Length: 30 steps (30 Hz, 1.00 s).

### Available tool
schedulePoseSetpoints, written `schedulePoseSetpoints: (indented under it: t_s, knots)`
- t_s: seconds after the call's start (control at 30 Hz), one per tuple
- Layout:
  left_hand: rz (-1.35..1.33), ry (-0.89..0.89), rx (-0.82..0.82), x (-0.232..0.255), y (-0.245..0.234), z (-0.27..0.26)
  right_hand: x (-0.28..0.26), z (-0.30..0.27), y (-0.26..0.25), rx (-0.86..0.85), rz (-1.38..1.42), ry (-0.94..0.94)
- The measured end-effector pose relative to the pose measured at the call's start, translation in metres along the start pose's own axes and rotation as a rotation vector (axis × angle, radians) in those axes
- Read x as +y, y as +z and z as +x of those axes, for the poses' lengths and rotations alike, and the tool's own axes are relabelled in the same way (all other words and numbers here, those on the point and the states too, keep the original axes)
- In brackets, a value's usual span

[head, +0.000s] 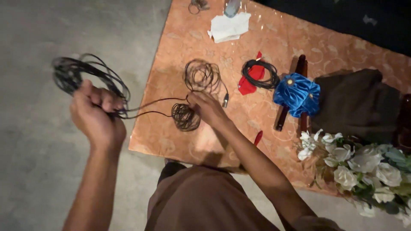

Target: Organize and coil various black cables on a table.

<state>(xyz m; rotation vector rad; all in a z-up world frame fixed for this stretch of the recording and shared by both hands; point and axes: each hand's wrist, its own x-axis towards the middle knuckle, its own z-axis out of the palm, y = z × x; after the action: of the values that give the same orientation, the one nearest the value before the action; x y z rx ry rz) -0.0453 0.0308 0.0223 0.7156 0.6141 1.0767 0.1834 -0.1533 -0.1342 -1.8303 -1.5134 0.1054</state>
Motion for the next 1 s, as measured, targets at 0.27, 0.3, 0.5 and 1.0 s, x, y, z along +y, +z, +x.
schedulePoseSetpoints:
  t_s: [0.27,0.3,0.5,1.0]
  knots:
    - [0.050,0.152,-0.138,0.042,0.023,0.041,0.017,-0.032,-0.034,-0.020,-0.173,-0.068]
    - [0.051,0.153,-0.141,0.040,0.026,0.042,0.015,-0.029,-0.036,-0.017,-0.173,-0.068]
    - [0.148,0.155,-0.138,0.024,0.041,0.039,0.001,-0.013,-0.059,0.059,-0.010,-0.192]
    - [0.458,0.057,-0.194,-0.025,0.062,0.044,0.002,0.058,0.000,0.251,0.463,0.216]
